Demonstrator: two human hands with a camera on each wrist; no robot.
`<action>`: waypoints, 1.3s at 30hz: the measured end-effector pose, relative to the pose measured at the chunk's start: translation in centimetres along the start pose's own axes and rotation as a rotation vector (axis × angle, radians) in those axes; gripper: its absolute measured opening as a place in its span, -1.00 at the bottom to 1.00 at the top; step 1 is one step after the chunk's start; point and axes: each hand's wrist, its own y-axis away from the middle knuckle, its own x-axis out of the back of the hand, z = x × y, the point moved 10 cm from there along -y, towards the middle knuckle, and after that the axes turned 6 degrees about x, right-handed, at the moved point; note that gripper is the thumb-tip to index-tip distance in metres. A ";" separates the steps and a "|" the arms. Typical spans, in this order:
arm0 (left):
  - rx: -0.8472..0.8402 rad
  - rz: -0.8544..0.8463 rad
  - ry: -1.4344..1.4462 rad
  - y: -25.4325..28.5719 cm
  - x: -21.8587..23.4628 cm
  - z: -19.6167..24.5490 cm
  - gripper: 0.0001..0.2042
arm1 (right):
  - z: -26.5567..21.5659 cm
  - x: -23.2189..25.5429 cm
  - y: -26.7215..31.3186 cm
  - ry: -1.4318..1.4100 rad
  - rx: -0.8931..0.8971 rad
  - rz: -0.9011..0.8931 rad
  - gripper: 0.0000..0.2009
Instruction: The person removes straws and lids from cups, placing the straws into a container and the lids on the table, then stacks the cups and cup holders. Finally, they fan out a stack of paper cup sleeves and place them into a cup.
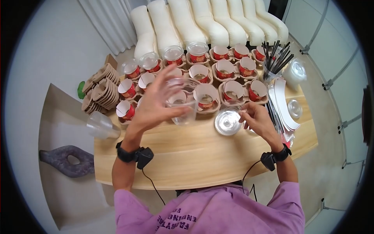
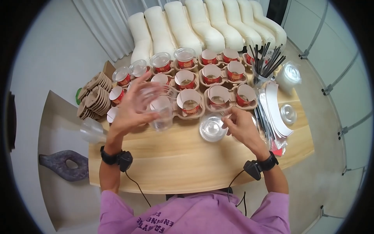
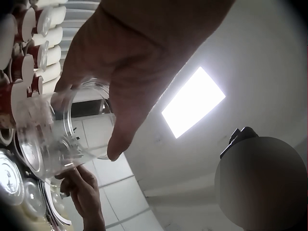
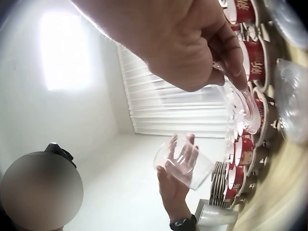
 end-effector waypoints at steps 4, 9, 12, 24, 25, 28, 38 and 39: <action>-0.171 0.316 0.101 3.9 5.7 1.2 -0.03 | 3.4 -1.0 0.5 0.092 -0.106 -0.031 -0.72; -0.352 0.721 -0.262 11.2 13.0 3.2 -0.16 | 1.3 -0.3 1.2 0.451 0.186 0.131 -0.64; -0.384 0.932 -0.438 15.3 16.7 4.0 -0.22 | -0.2 0.6 2.0 0.507 0.265 0.225 -0.66; -0.171 1.303 -0.673 24.8 25.0 -0.3 -0.33 | -4.3 -3.1 -0.3 0.375 0.295 -0.034 -0.73; -0.177 1.289 -0.657 24.7 25.1 -1.0 -0.33 | -5.0 -3.6 -0.5 0.390 0.317 -0.058 -0.73; -0.031 1.225 -0.700 24.3 25.2 -3.5 -0.28 | -6.4 -4.3 -1.3 0.375 0.406 -0.072 -0.72; 0.156 0.862 -1.032 15.4 16.8 2.3 -0.19 | -8.8 -1.5 -6.2 0.432 0.419 -0.094 -0.78; 0.073 0.732 -0.995 12.4 15.1 3.3 -0.24 | -9.0 -1.2 -7.5 0.440 0.418 -0.091 -0.78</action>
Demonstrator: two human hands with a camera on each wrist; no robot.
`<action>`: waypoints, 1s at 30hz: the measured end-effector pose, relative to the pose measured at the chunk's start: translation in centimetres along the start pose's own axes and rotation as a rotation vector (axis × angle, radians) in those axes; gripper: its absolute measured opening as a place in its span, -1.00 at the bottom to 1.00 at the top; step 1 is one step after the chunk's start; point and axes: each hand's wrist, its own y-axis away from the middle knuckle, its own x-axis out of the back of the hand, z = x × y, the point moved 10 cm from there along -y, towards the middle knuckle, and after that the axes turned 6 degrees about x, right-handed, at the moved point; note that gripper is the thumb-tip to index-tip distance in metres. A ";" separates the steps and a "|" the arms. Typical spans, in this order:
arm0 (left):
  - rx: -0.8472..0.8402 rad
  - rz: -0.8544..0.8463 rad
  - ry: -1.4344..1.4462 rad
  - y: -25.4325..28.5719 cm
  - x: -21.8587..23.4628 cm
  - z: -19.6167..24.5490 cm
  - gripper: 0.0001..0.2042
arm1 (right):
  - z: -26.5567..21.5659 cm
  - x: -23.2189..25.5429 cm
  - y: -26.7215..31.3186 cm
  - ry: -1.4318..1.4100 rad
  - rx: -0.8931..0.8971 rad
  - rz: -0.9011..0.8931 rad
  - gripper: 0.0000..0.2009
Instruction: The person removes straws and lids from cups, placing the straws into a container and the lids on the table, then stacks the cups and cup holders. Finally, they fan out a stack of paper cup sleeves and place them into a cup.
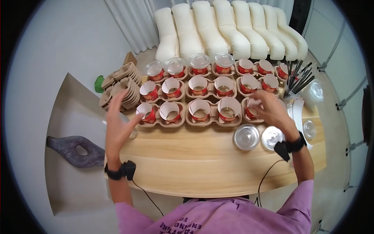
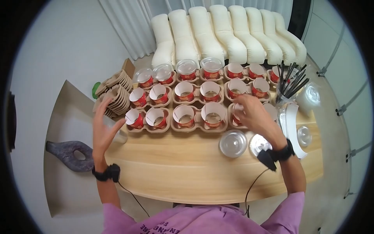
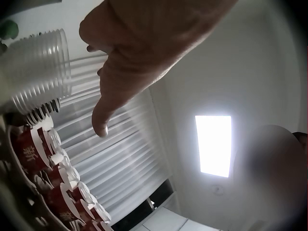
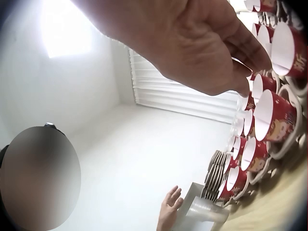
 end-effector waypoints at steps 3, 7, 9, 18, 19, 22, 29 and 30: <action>-0.184 -0.214 0.218 -4.6 -5.2 7.4 -0.38 | 0.9 -0.1 -4.6 0.258 0.151 -0.035 -0.72; -0.520 -0.359 0.149 -11.6 -14.7 12.1 -0.34 | 3.7 -3.1 -10.3 0.304 0.293 -0.104 -0.81; -0.553 -0.451 0.130 -14.9 -19.4 13.1 -0.32 | 3.5 -4.7 -12.5 0.358 0.382 -0.131 -0.84; -0.468 -0.744 -0.084 -22.1 -32.9 15.7 -0.02 | 1.9 -12.5 -18.0 0.313 0.538 -0.345 -0.80; -0.473 -0.739 -0.082 -22.2 -33.2 16.3 -0.02 | 1.3 -12.1 -18.0 0.320 0.506 -0.330 -0.81; -0.415 -0.807 -0.156 -22.1 -35.4 16.5 -0.03 | 1.5 -10.1 -17.3 0.366 0.439 -0.317 -0.80; -0.451 -0.907 -0.176 -21.9 -39.7 15.7 -0.02 | 8.4 -7.7 -16.2 0.498 0.207 -0.453 -0.79; -0.449 -0.915 -0.192 -21.8 -40.0 15.8 -0.01 | 9.7 -7.8 -16.3 0.461 0.198 -0.411 -0.80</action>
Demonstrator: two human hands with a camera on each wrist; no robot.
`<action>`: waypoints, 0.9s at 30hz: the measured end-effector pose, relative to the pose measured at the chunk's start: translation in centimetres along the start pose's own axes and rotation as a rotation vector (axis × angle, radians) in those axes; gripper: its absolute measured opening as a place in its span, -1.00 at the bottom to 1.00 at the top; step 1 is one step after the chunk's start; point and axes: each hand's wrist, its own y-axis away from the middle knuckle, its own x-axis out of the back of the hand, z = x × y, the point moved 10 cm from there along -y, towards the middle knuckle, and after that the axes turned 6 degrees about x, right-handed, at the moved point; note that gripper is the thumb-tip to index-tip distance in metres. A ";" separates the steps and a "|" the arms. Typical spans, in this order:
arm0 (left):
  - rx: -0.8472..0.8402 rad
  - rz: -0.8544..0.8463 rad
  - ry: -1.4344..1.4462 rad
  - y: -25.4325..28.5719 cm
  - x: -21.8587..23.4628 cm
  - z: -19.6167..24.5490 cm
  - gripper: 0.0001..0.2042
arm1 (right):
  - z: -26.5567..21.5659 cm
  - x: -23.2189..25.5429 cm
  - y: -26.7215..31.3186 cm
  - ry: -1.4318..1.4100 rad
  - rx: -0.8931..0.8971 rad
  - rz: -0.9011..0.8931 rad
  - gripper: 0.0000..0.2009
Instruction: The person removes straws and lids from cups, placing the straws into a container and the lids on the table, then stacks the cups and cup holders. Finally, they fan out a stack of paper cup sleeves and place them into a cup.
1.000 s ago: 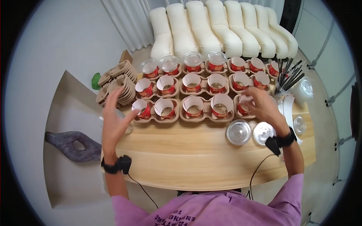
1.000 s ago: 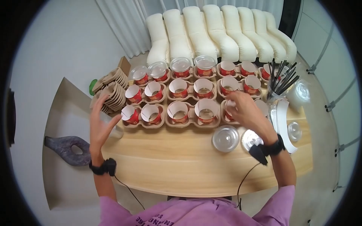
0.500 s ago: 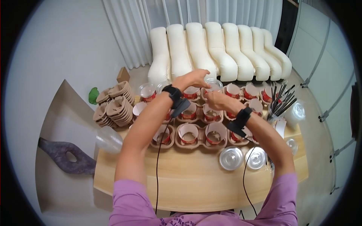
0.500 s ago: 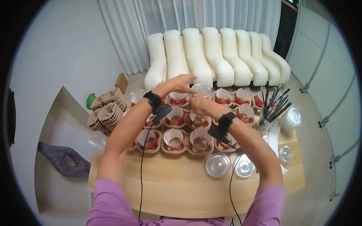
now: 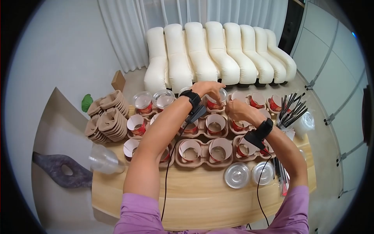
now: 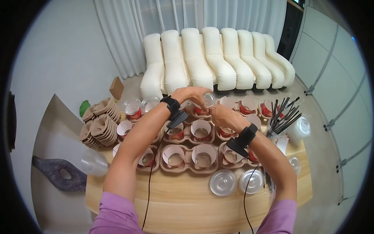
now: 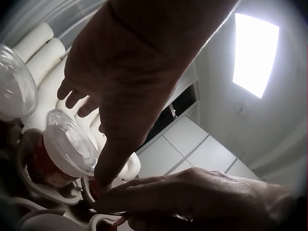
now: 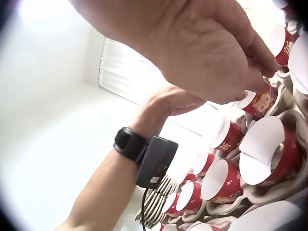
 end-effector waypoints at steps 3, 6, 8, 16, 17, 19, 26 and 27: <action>0.017 -0.024 -0.004 -0.1 -0.5 0.2 0.00 | 1.6 -1.7 -0.9 -0.009 -0.004 0.014 -0.77; 0.040 -0.032 -0.017 1.0 -0.3 0.8 0.00 | 0.9 -1.8 -1.1 -0.053 0.030 0.001 -0.71; 0.051 -0.025 -0.035 1.8 -0.2 1.2 -0.01 | -0.3 -1.1 -0.9 -0.122 0.054 0.016 -0.69; 0.040 -0.033 -0.012 1.6 -0.2 1.3 0.02 | 1.5 -3.9 -1.8 -0.182 0.019 -0.038 -0.74; 0.041 -0.030 -0.011 1.5 -0.3 1.3 0.02 | 1.8 -4.4 -1.9 -0.180 0.022 -0.038 -0.74; 0.035 -0.014 -0.026 1.3 -0.3 1.2 0.02 | 2.2 -4.9 -2.1 -0.181 0.030 0.015 -0.74; 0.016 -0.006 0.001 0.7 -0.2 0.6 -0.02 | 2.7 -4.7 -2.1 -0.160 -0.013 0.053 -0.76; 0.010 -0.003 0.018 0.9 -0.1 0.6 -0.03 | 2.0 -4.3 -2.1 -0.127 0.059 0.090 -0.75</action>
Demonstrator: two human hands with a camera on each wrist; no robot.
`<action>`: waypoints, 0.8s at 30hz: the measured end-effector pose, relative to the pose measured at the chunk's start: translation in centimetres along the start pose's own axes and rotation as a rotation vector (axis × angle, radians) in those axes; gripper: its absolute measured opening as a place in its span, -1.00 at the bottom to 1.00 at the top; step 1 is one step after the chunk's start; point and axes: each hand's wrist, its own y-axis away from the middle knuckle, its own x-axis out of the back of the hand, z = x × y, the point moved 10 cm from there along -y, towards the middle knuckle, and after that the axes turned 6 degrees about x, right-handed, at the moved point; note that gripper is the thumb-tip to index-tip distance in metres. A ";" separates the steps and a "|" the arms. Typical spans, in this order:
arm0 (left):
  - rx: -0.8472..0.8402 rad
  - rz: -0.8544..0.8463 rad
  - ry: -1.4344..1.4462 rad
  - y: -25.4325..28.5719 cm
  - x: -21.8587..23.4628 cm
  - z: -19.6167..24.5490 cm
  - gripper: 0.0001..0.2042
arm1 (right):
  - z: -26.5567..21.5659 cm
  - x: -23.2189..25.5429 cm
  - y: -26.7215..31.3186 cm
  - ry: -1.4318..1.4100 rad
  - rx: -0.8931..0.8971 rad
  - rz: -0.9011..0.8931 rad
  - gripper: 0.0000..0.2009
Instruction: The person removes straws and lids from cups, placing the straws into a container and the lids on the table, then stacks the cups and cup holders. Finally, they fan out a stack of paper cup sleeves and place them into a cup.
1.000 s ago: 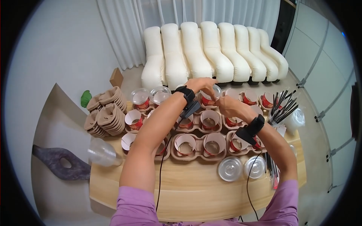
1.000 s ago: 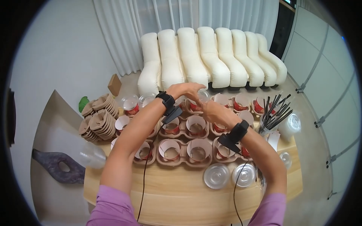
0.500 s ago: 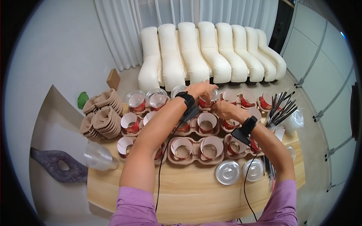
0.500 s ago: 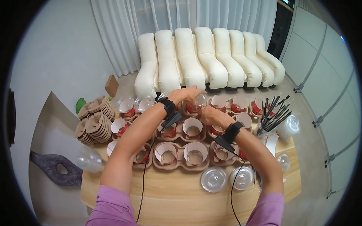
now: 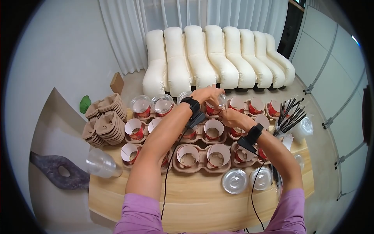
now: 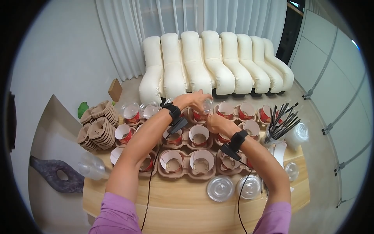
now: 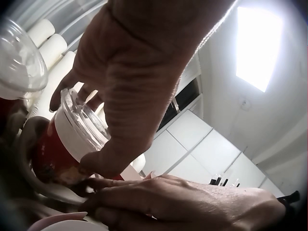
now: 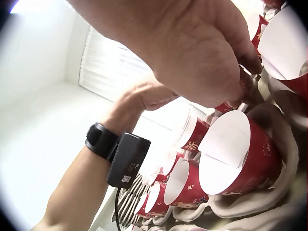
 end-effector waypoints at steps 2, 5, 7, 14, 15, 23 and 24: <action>-0.005 0.006 0.018 0.2 0.3 -0.1 -0.04 | -0.5 0.1 -0.1 0.033 0.077 0.030 -0.72; -0.025 0.022 0.036 0.6 1.2 0.0 -0.04 | -0.4 0.2 -0.2 0.031 0.046 0.043 -0.73; -0.050 0.043 0.041 0.9 2.2 0.3 -0.03 | -0.9 0.5 -0.1 0.070 0.055 0.008 -0.74; -0.107 0.217 0.087 4.2 7.8 1.3 0.04 | -3.6 4.2 1.2 0.097 -0.045 -0.046 -0.77; -0.178 0.314 0.185 5.0 9.2 1.5 0.07 | -3.7 5.0 1.6 0.098 -0.052 -0.035 -0.78; -0.070 0.279 0.579 14.9 10.0 3.7 0.12 | -11.1 17.3 10.3 -0.063 -0.131 0.526 -0.65; -0.072 0.273 0.576 15.8 9.2 4.1 0.12 | -12.0 17.5 11.1 -0.067 -0.136 0.529 -0.65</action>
